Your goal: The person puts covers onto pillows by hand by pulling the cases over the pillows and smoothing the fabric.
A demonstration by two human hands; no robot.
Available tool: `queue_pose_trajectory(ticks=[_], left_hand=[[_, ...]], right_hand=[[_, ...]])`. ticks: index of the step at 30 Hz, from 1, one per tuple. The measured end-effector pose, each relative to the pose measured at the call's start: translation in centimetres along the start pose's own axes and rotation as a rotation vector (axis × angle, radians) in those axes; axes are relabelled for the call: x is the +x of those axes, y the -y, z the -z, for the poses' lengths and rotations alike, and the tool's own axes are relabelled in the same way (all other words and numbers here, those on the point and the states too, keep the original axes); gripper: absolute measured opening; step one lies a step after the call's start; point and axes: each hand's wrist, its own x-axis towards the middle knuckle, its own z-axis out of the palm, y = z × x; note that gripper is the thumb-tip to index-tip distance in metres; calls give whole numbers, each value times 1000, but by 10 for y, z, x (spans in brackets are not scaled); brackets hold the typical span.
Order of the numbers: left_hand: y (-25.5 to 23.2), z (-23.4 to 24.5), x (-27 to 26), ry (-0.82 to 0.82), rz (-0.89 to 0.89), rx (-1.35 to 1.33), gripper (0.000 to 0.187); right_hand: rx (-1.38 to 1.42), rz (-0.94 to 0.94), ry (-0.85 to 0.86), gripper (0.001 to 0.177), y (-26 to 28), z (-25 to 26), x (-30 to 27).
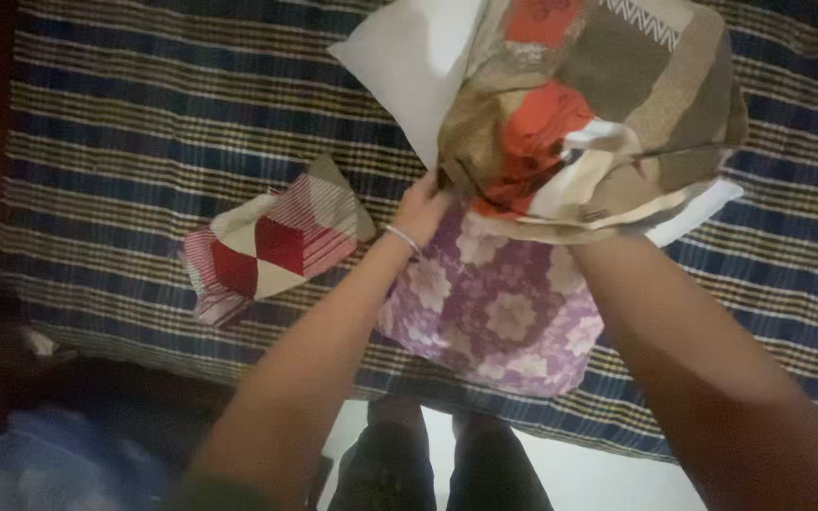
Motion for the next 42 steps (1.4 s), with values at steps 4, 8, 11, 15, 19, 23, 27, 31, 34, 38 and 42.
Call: queue_pose_trajectory(ticks=[4, 8, 11, 15, 19, 23, 27, 31, 34, 38, 42], left_hand=[[-43, 6, -21, 50, 21, 288, 51], [-53, 13, -42, -15, 108, 411, 43], [-27, 12, -80, -47, 208, 382, 42], [3, -1, -154, 6, 94, 403, 56], [2, 9, -163, 265, 362, 446, 62], [-30, 38, -110, 551, 345, 908, 91], [-91, 39, -59, 345, 65, 1116, 101], [-145, -28, -54, 9, -497, 921, 110], [-150, -98, -71, 13, -676, 799, 110], [-128, -184, -79, -24, -729, 1088, 110], [-112, -214, -60, -132, -714, 926, 42]], right_hand=[[-14, -1, -15, 53, 5, -7, 16], [-24, 18, -12, 53, 12, -23, 37], [-40, 16, -5, 52, 12, -34, 43], [-21, 36, 12, 52, 18, -50, 61], [-16, 20, -8, 51, 21, -34, 50], [29, -10, -61, 50, 12, -8, 13], [63, -26, -107, 50, 6, 24, -36], [99, 14, -113, 49, 9, 43, -63], [103, 52, -112, 49, 10, 54, -76], [129, 61, -87, 49, 3, 63, -90], [145, 61, -57, 48, 1, 69, -99]])
